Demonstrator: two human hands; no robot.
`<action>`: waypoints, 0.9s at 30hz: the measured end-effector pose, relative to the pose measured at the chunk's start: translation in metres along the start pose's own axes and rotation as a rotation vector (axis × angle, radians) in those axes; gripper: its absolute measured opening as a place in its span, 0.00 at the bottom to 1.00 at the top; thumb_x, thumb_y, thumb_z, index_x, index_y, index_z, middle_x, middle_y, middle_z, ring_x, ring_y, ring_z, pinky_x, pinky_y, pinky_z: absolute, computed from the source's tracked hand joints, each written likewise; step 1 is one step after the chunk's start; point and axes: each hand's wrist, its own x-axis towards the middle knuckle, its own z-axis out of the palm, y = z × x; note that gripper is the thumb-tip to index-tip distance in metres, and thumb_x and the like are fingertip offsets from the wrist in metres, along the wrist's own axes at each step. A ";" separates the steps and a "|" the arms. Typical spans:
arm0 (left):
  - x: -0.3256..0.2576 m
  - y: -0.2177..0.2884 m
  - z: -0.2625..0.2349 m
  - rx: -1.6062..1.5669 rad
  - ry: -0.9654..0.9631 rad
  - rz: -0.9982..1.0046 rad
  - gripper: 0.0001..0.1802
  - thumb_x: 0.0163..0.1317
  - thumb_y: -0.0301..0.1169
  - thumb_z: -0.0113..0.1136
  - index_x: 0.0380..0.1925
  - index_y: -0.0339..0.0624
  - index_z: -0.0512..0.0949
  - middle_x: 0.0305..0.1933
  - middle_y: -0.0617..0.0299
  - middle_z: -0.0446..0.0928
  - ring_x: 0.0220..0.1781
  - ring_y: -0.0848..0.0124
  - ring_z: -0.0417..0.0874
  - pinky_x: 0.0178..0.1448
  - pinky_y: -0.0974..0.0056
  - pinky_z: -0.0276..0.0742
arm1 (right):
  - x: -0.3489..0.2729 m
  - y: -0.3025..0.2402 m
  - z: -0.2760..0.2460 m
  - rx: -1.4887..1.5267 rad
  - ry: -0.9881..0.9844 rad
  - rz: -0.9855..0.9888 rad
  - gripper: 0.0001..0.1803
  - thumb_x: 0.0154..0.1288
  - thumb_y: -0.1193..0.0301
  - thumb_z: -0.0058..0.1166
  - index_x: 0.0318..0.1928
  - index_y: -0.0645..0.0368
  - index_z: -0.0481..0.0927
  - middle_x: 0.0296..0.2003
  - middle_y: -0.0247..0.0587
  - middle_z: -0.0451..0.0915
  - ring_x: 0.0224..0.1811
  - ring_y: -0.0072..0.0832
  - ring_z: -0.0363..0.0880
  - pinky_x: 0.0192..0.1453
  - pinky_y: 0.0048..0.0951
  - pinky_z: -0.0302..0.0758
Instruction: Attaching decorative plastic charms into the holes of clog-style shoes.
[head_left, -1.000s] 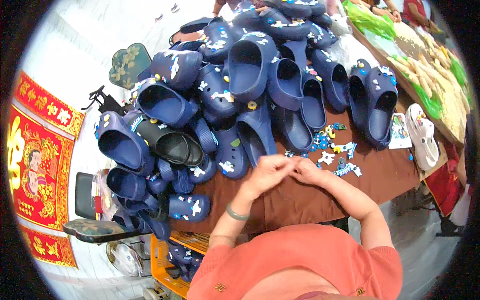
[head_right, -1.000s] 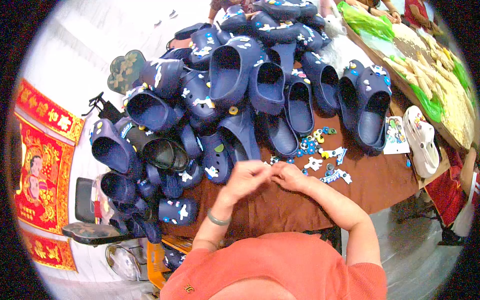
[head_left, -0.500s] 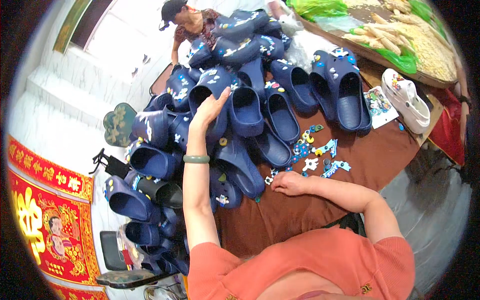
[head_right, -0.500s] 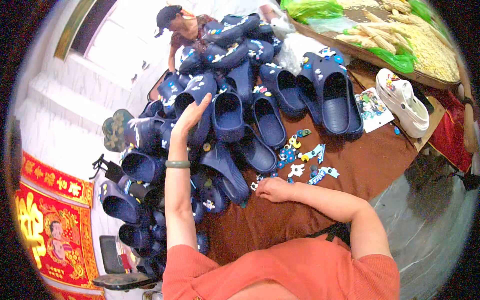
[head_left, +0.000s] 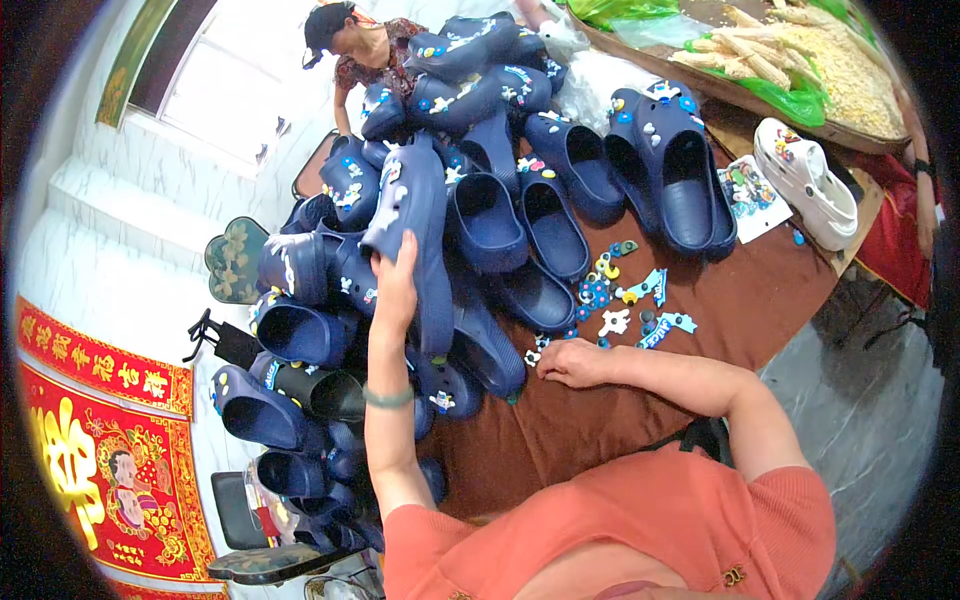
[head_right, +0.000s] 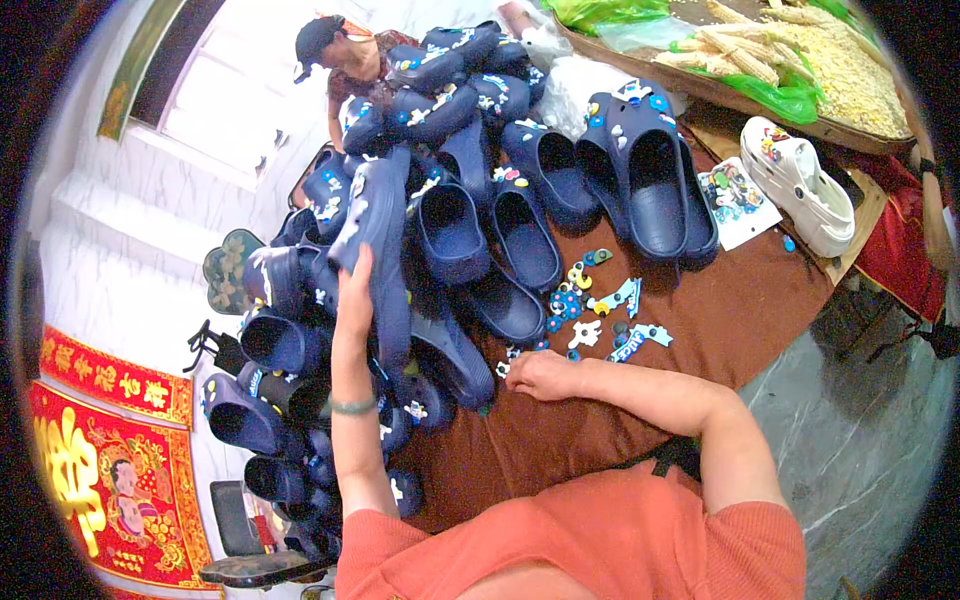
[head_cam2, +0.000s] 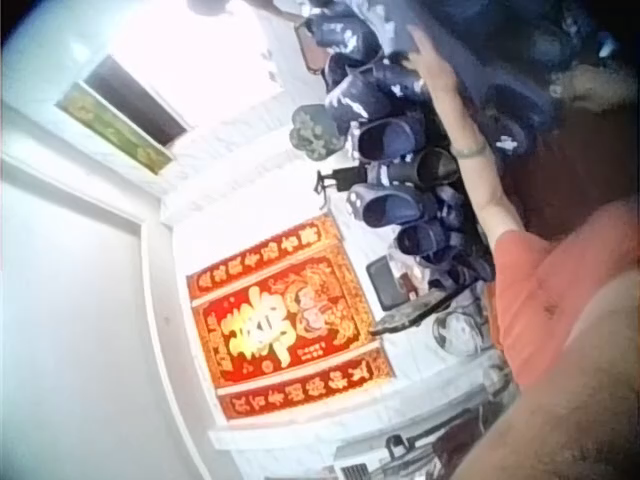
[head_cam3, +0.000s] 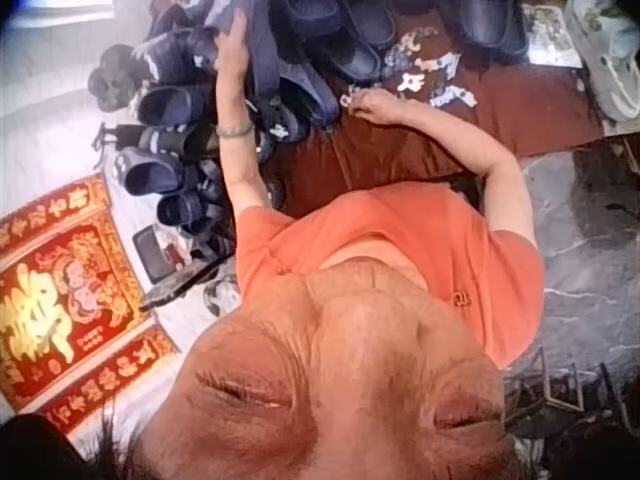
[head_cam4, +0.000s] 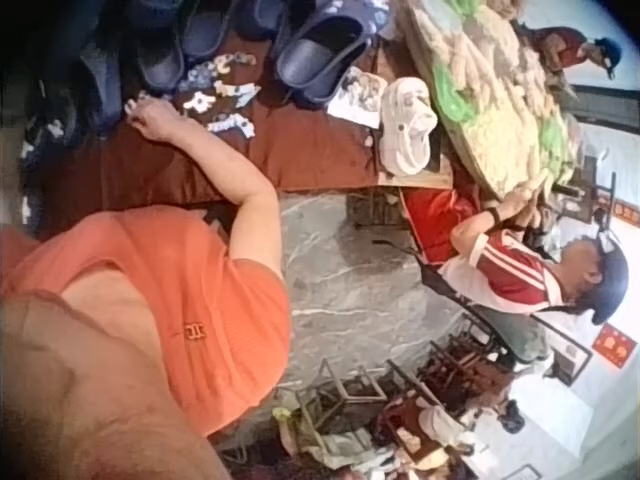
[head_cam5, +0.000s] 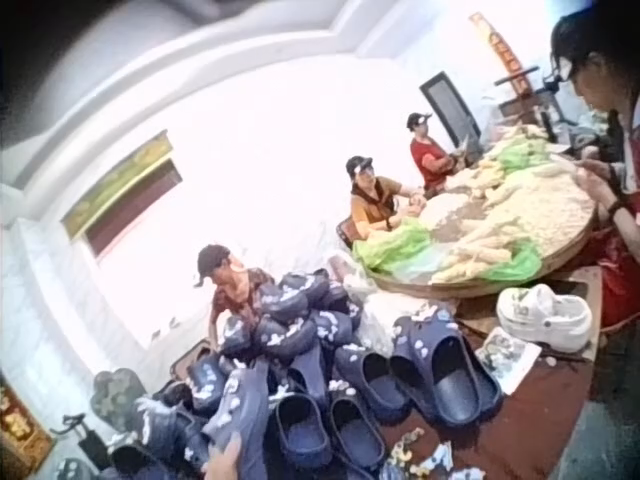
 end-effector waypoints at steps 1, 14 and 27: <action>-0.025 0.011 -0.010 -0.061 -0.035 -0.014 0.22 0.70 0.22 0.44 0.63 0.35 0.67 0.64 0.35 0.65 0.66 0.43 0.65 0.72 0.53 0.57 | -0.002 0.001 0.001 -0.028 0.029 -0.006 0.07 0.61 0.70 0.56 0.39 0.57 0.81 0.40 0.44 0.80 0.49 0.44 0.77 0.53 0.44 0.74; -0.176 0.176 -0.093 -0.666 -0.857 -0.053 0.40 0.63 0.44 0.59 0.67 0.30 0.60 0.74 0.37 0.51 0.77 0.43 0.47 0.79 0.53 0.37 | -0.006 0.018 -0.003 0.264 0.173 -0.032 0.18 0.55 0.65 0.62 0.46 0.59 0.80 0.43 0.48 0.82 0.48 0.42 0.80 0.54 0.38 0.75; -0.227 0.194 -0.027 -0.610 -0.709 -0.175 0.37 0.61 0.42 0.63 0.67 0.39 0.63 0.72 0.41 0.58 0.75 0.44 0.53 0.77 0.49 0.46 | 0.008 0.016 -0.031 1.122 0.078 0.605 0.22 0.74 0.54 0.47 0.49 0.60 0.80 0.38 0.34 0.83 0.39 0.16 0.81 0.45 0.19 0.78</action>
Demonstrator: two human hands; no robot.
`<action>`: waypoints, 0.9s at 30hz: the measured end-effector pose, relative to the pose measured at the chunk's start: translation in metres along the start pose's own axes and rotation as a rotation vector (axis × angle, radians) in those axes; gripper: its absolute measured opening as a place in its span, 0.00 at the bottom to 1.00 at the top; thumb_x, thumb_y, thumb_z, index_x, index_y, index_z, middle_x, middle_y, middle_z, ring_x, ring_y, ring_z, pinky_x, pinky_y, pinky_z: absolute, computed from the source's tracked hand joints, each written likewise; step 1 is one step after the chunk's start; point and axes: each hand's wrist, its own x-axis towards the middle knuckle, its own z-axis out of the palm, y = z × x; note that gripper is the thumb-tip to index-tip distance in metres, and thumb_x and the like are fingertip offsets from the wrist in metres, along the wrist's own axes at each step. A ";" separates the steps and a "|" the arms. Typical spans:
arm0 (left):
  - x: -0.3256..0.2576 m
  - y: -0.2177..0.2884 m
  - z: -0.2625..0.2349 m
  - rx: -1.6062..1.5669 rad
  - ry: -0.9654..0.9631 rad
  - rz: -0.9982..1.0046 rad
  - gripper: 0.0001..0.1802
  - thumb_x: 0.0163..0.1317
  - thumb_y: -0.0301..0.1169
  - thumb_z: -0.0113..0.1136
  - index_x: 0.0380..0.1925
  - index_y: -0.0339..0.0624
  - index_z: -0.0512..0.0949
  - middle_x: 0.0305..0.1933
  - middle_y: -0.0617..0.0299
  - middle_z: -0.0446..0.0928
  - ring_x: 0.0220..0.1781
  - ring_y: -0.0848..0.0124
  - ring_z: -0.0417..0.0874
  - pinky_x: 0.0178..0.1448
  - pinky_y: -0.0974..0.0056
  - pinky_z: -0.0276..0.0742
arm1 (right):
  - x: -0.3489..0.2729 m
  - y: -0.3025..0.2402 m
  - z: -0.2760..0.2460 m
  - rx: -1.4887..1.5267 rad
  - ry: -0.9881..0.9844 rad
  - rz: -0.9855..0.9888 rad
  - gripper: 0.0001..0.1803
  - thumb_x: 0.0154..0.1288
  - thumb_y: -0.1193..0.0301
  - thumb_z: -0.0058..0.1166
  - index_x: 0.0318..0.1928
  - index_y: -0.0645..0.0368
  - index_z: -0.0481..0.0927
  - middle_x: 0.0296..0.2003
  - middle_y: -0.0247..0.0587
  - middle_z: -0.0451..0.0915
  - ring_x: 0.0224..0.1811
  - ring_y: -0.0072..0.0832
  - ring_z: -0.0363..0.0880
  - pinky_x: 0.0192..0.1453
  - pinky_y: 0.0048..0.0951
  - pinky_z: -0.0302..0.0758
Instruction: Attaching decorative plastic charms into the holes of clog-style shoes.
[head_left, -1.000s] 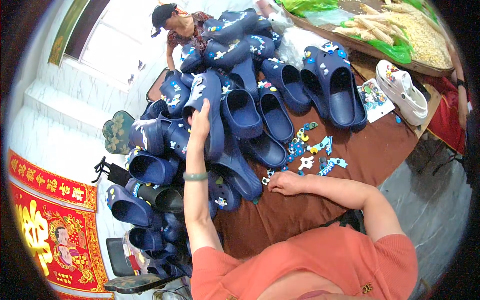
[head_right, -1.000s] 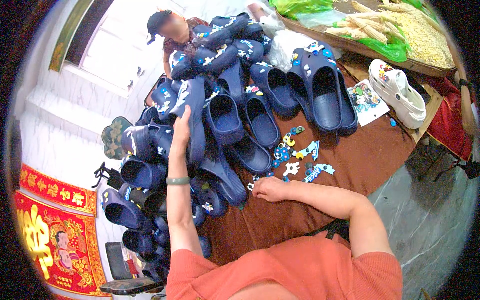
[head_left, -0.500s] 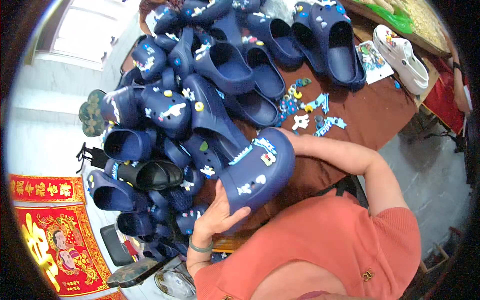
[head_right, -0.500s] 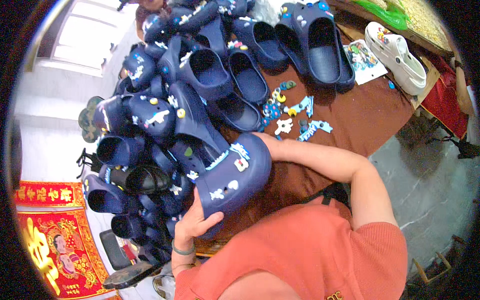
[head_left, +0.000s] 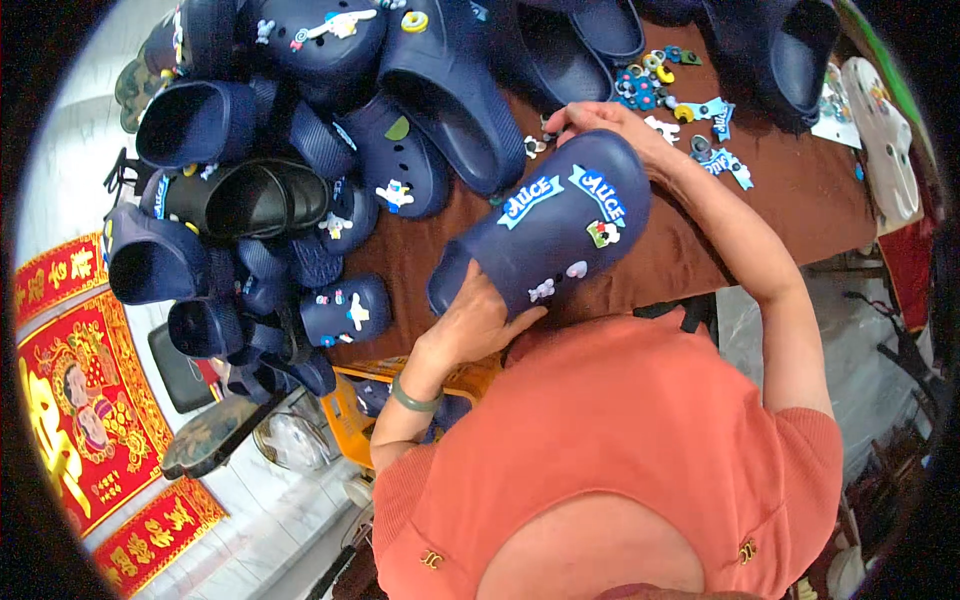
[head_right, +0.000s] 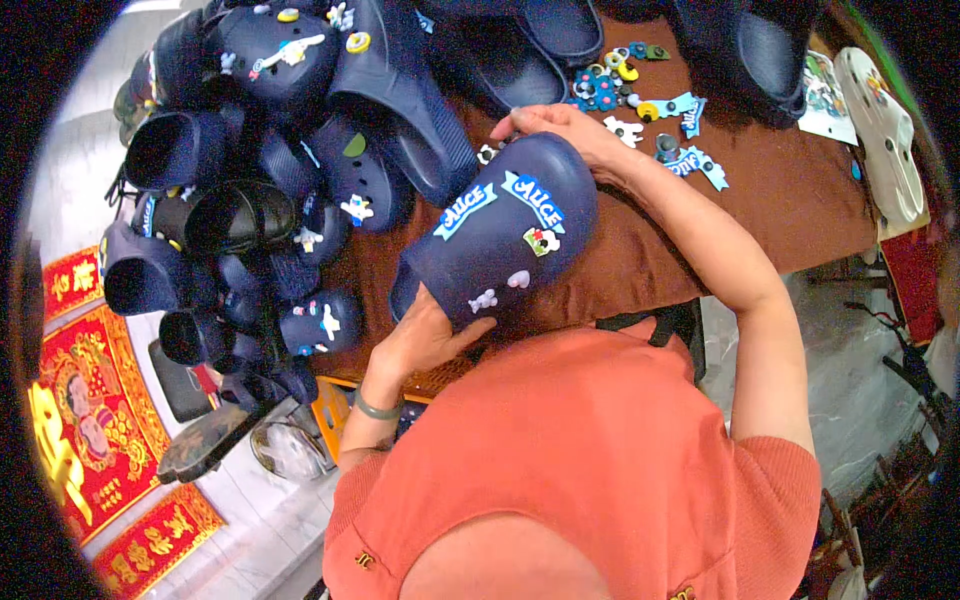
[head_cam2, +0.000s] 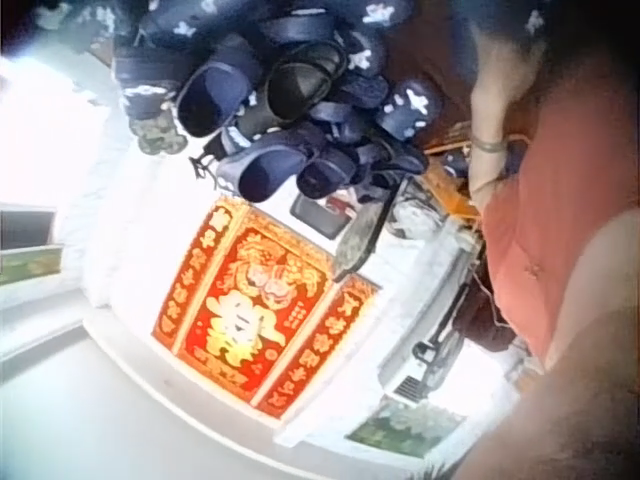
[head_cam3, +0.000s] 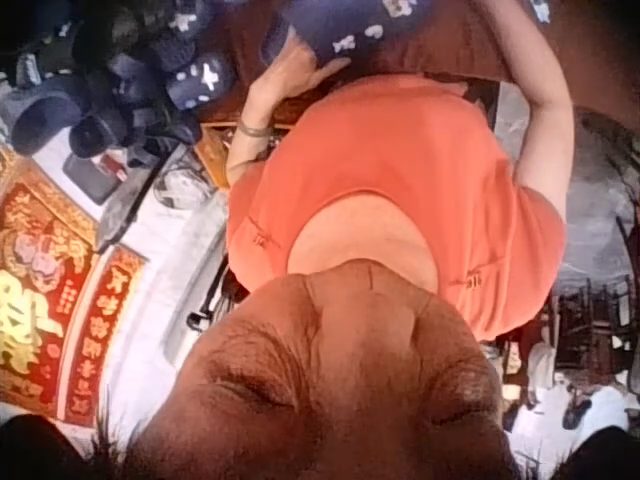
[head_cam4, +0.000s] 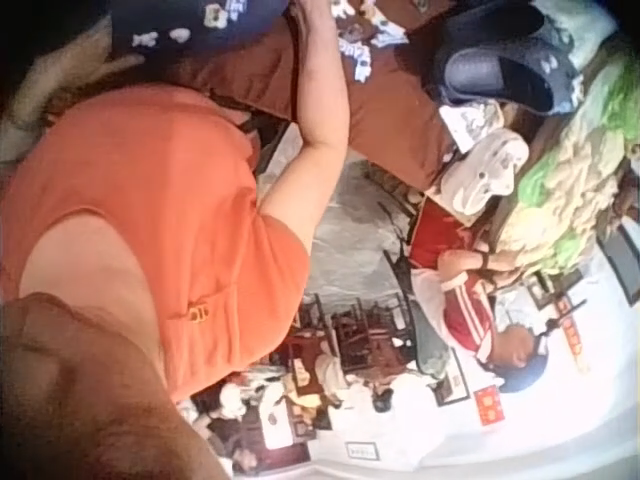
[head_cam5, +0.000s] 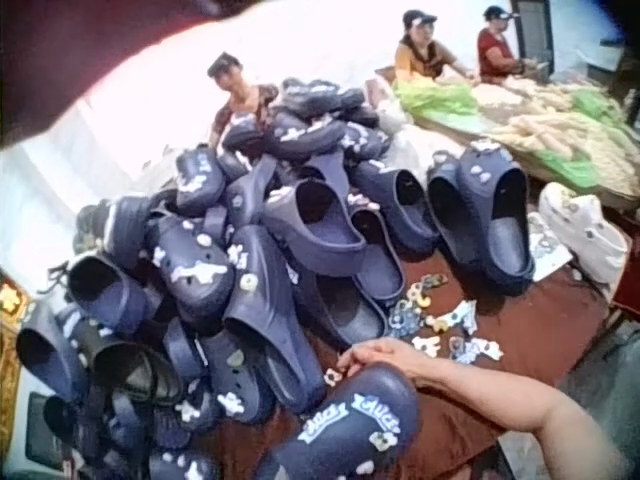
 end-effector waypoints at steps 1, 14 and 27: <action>0.001 -0.001 0.000 -0.003 -0.038 -0.023 0.36 0.62 0.42 0.62 0.67 0.40 0.64 0.73 0.42 0.57 0.76 0.44 0.52 0.78 0.50 0.44 | 0.002 0.002 -0.005 0.102 -0.056 0.020 0.23 0.72 0.52 0.49 0.49 0.61 0.80 0.39 0.37 0.83 0.40 0.20 0.82 0.47 0.22 0.79; 0.002 0.013 0.018 -0.689 0.116 -0.371 0.30 0.66 0.38 0.56 0.63 0.33 0.66 0.66 0.49 0.68 0.68 0.58 0.66 0.71 0.56 0.58 | -0.019 0.004 0.032 -1.089 0.089 -0.505 0.14 0.67 0.66 0.54 0.46 0.62 0.79 0.44 0.50 0.80 0.51 0.45 0.77 0.58 0.38 0.72; 0.055 0.035 0.026 -1.402 0.415 -0.438 0.25 0.65 0.33 0.59 0.61 0.35 0.70 0.60 0.58 0.75 0.61 0.68 0.74 0.66 0.61 0.66 | -0.108 -0.052 0.050 -1.594 0.120 -0.570 0.10 0.50 0.73 0.56 0.36 0.58 0.79 0.35 0.42 0.79 0.42 0.40 0.78 0.46 0.39 0.75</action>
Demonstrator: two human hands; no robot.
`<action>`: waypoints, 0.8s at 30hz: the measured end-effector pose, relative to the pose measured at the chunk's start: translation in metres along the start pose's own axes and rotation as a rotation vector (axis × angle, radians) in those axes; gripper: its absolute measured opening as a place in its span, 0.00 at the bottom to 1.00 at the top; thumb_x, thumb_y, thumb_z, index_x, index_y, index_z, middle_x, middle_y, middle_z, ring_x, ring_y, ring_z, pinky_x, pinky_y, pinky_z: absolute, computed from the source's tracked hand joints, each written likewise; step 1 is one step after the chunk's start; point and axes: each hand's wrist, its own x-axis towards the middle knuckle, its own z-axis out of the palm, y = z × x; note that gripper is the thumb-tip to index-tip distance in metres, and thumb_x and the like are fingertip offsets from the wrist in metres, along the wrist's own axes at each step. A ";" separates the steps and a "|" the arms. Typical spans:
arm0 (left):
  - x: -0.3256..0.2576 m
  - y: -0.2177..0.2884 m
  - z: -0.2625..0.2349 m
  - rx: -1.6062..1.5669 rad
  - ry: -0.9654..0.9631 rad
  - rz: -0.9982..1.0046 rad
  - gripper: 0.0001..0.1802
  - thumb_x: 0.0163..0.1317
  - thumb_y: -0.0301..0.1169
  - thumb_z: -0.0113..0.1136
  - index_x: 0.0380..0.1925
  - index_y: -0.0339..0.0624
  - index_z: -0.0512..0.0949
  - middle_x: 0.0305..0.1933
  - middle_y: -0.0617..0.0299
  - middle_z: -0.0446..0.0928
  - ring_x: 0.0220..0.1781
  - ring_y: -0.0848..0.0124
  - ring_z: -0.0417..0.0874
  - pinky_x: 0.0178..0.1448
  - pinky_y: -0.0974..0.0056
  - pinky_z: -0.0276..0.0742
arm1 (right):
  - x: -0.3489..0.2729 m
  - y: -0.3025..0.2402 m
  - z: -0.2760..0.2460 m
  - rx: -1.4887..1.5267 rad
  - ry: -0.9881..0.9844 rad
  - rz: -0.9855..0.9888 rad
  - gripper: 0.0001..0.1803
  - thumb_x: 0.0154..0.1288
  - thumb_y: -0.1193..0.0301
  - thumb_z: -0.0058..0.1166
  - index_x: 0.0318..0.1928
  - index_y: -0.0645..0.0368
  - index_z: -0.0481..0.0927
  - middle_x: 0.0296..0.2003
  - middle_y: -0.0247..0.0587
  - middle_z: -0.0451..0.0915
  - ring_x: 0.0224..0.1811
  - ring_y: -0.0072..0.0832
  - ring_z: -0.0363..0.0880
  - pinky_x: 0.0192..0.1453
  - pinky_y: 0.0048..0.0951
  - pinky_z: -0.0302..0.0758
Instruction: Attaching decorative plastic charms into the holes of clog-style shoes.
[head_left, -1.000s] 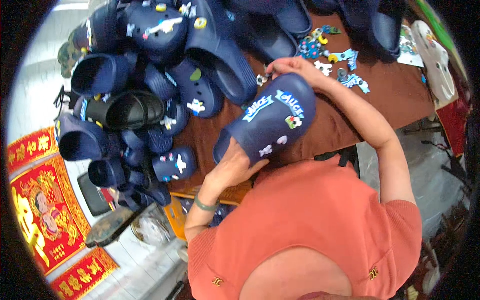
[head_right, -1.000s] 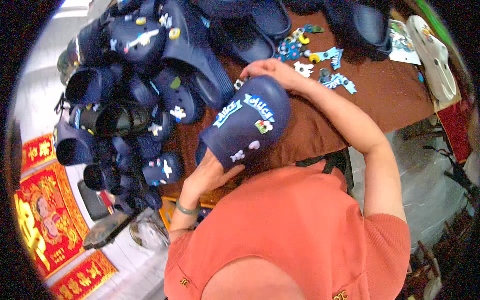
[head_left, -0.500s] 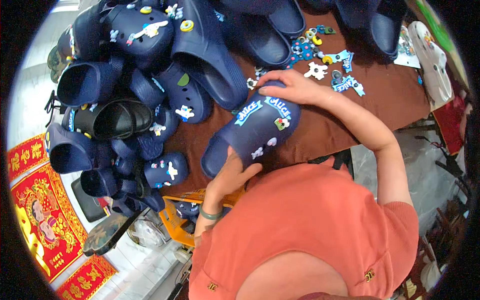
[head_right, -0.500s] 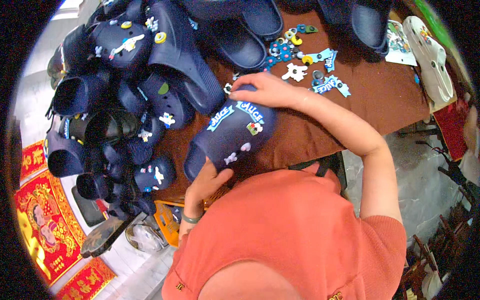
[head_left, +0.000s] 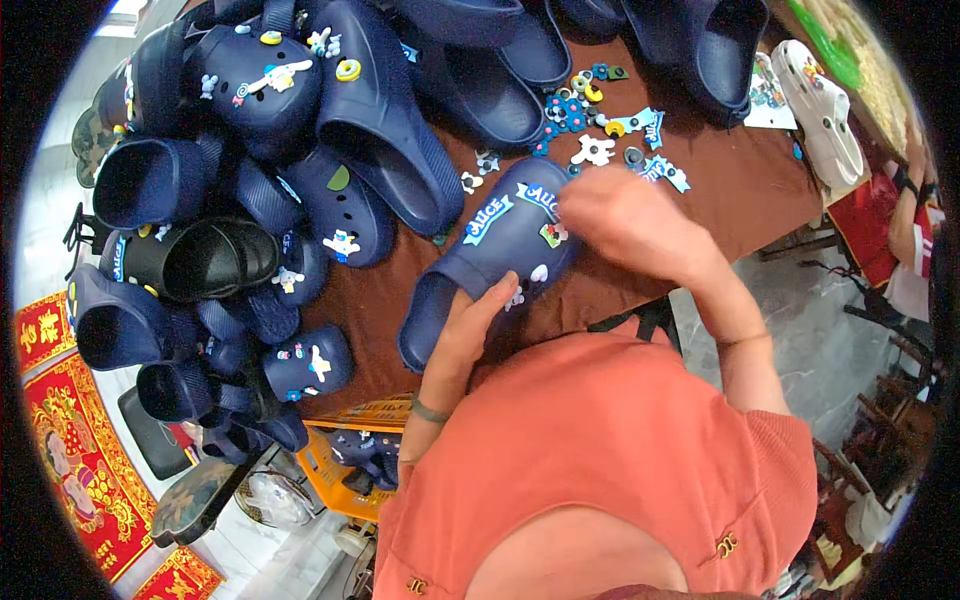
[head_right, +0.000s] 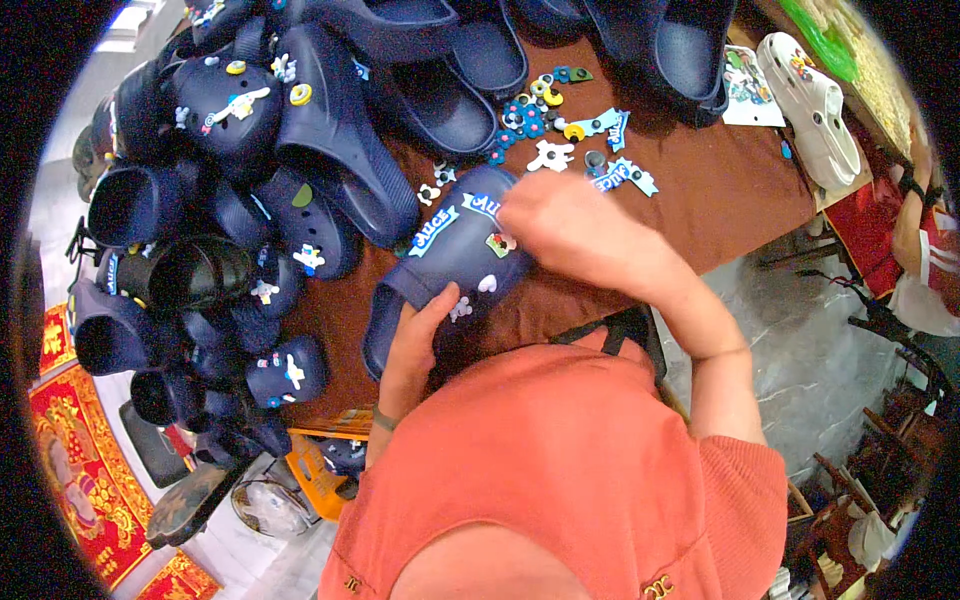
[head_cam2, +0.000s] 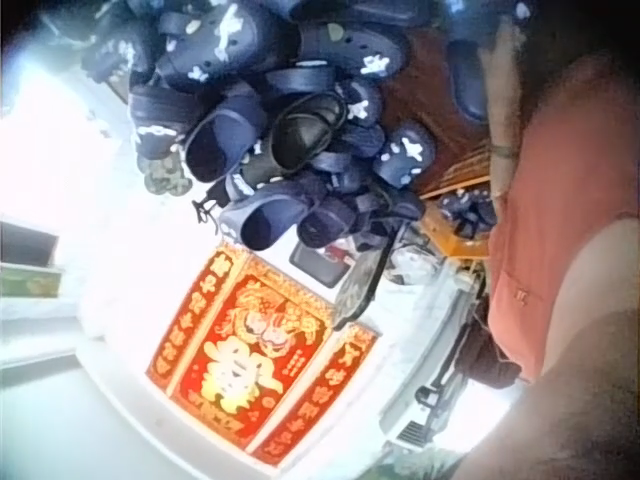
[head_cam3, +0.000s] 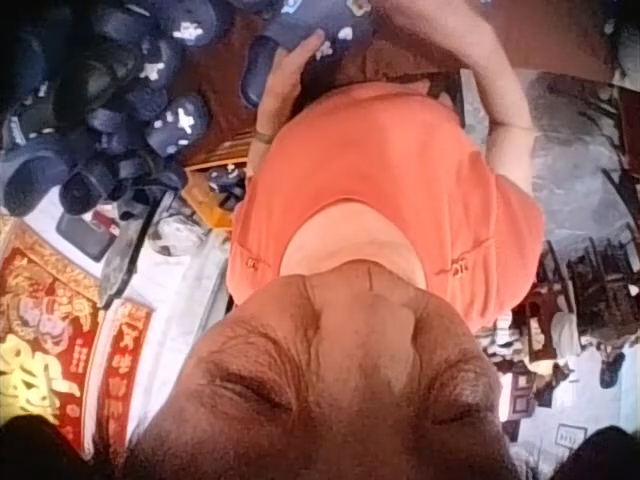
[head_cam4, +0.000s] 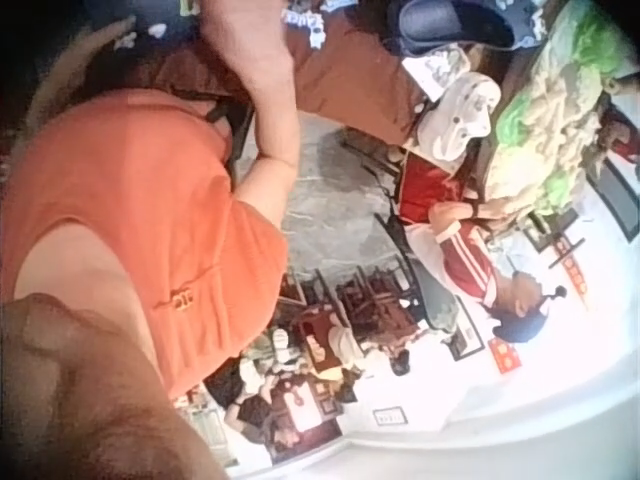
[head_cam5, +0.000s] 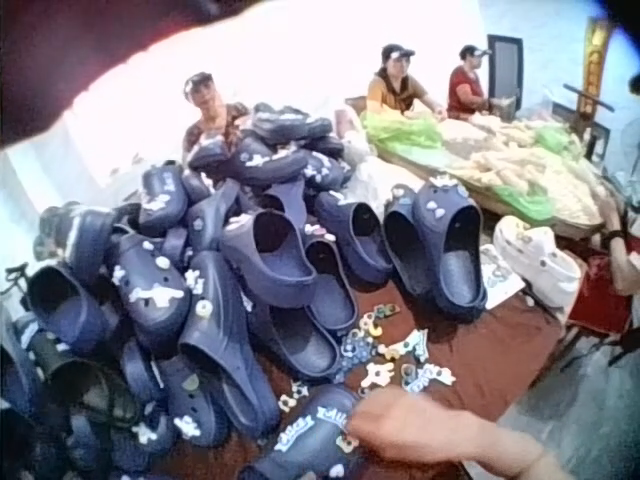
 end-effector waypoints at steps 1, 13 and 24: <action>0.001 -0.001 0.000 0.005 -0.024 0.003 0.27 0.65 0.33 0.60 0.61 0.35 0.69 0.60 0.57 0.74 0.61 0.67 0.74 0.67 0.61 0.66 | -0.014 0.013 -0.001 -0.025 0.136 0.108 0.09 0.52 0.74 0.56 0.36 0.58 0.79 0.35 0.43 0.79 0.40 0.42 0.78 0.45 0.39 0.75; -0.002 -0.002 -0.003 0.026 -0.083 0.022 0.32 0.65 0.38 0.60 0.64 0.31 0.65 0.64 0.54 0.69 0.65 0.66 0.69 0.69 0.62 0.62 | -0.062 0.060 0.034 -0.419 0.283 0.584 0.14 0.63 0.67 0.59 0.48 0.56 0.81 0.39 0.42 0.78 0.43 0.41 0.74 0.46 0.39 0.73; 0.001 -0.004 -0.005 0.013 -0.140 0.072 0.33 0.68 0.42 0.57 0.66 0.33 0.63 0.66 0.55 0.68 0.68 0.65 0.67 0.71 0.61 0.59 | -0.062 0.065 0.044 -0.314 0.530 0.475 0.07 0.62 0.70 0.60 0.40 0.54 0.79 0.37 0.34 0.81 0.44 0.34 0.77 0.58 0.39 0.62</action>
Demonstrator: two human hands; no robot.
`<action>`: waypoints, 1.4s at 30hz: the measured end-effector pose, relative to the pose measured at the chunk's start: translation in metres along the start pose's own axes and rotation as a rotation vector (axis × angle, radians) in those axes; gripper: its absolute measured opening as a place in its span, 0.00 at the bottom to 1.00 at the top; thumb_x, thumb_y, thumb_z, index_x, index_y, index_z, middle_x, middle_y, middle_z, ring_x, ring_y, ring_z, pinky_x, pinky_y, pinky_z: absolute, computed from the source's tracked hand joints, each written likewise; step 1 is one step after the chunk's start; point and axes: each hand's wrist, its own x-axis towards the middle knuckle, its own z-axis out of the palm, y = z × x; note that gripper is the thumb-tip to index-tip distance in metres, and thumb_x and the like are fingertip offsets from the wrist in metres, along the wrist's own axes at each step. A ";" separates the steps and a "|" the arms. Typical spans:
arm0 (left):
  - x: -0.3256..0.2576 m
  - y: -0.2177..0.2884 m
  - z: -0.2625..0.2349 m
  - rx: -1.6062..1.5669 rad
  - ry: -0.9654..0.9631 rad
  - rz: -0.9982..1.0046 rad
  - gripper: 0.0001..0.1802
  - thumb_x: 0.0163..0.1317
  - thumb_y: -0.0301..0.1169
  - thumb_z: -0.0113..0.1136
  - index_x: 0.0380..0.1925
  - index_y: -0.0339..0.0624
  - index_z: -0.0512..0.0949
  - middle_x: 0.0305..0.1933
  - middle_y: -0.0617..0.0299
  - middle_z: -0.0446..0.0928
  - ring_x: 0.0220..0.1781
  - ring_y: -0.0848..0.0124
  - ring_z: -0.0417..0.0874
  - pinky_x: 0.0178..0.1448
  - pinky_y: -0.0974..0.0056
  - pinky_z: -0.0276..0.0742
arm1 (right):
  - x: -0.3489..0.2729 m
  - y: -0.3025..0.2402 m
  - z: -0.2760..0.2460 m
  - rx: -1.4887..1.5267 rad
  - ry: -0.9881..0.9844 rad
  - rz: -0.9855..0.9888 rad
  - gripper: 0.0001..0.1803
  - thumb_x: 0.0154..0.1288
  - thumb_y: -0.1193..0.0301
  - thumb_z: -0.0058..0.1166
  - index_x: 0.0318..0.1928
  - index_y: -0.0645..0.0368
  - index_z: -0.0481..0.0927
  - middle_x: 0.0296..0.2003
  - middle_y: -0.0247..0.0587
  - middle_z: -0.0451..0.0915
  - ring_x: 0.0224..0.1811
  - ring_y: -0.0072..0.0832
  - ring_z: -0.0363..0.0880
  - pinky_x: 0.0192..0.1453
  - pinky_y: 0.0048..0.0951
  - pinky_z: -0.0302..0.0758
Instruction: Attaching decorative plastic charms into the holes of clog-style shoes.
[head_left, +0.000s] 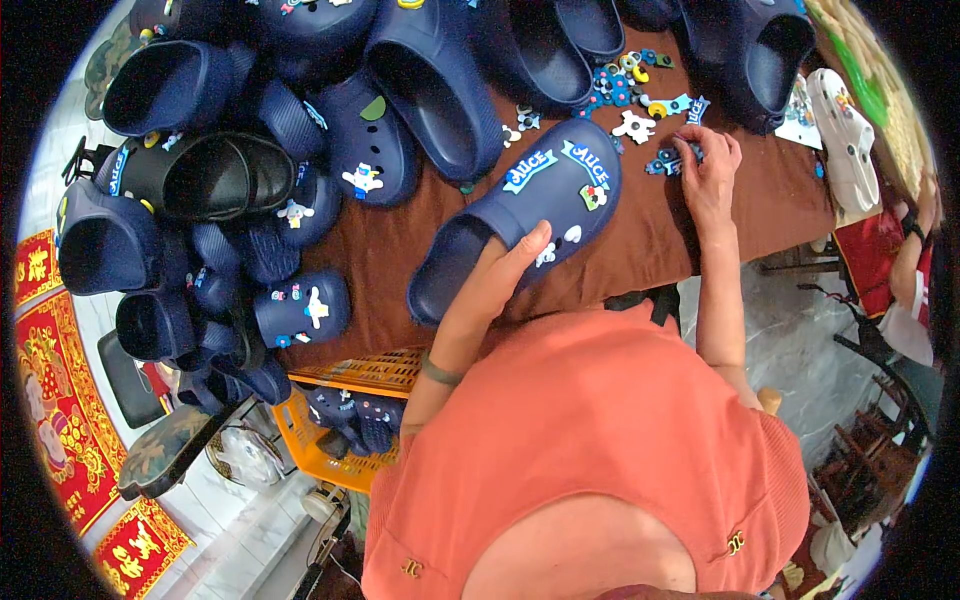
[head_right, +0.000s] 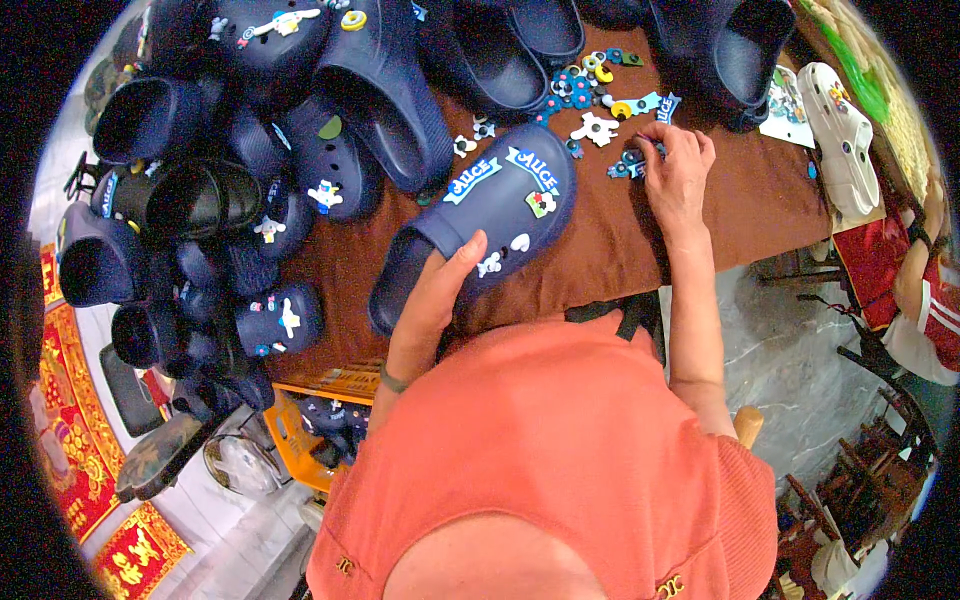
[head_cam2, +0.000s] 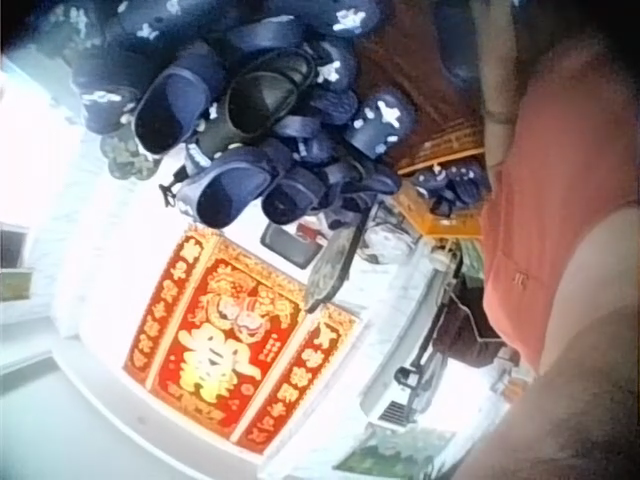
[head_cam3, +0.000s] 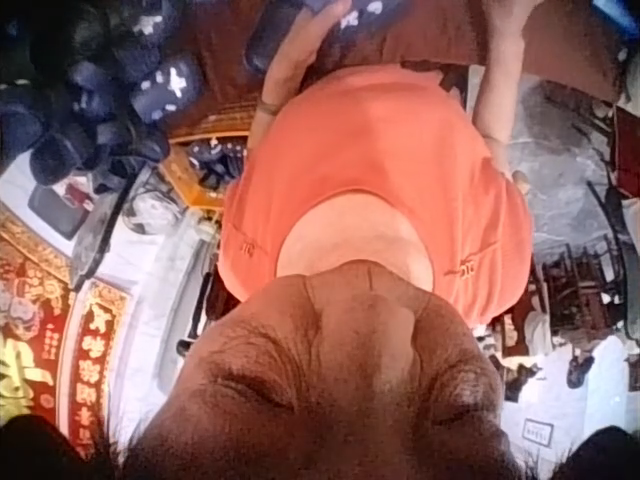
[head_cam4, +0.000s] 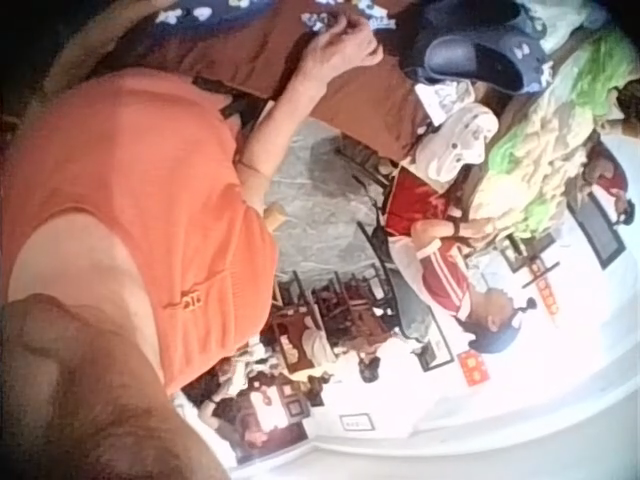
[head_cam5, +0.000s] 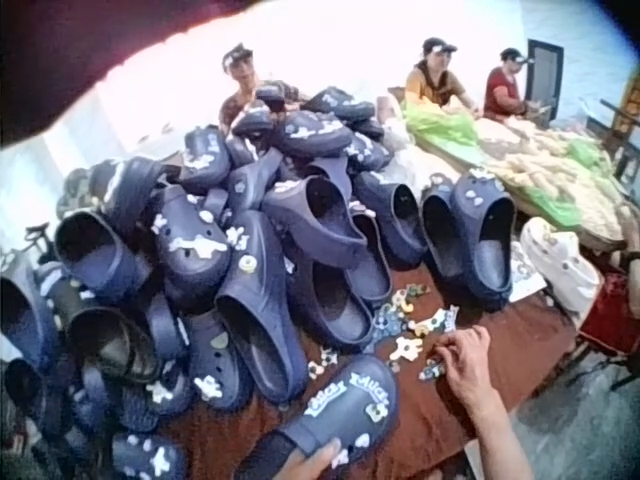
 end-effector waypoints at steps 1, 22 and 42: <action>0.001 -0.002 -0.001 0.000 0.002 0.019 0.33 0.69 0.43 0.55 0.66 0.32 0.63 0.66 0.54 0.68 0.68 0.65 0.67 0.71 0.61 0.59 | 0.000 0.001 0.001 0.003 -0.003 -0.001 0.07 0.62 0.70 0.60 0.40 0.54 0.79 0.37 0.34 0.81 0.44 0.34 0.77 0.58 0.39 0.62; 0.001 -0.004 -0.005 0.089 0.068 0.040 0.30 0.73 0.48 0.45 0.60 0.30 0.68 0.60 0.53 0.73 0.60 0.67 0.73 0.65 0.61 0.66 | 0.009 -0.058 -0.014 0.395 -0.184 -0.153 0.20 0.57 0.66 0.64 0.48 0.59 0.79 0.50 0.46 0.77 0.56 0.44 0.72 0.65 0.43 0.64; -0.002 0.002 0.010 0.028 0.247 -0.031 0.25 0.73 0.44 0.47 0.49 0.27 0.75 0.48 0.53 0.79 0.47 0.67 0.80 0.53 0.61 0.75 | 0.009 -0.101 0.027 0.318 -0.127 -0.246 0.14 0.61 0.58 0.60 0.45 0.48 0.79 0.51 0.32 0.75 0.52 0.44 0.70 0.55 0.40 0.73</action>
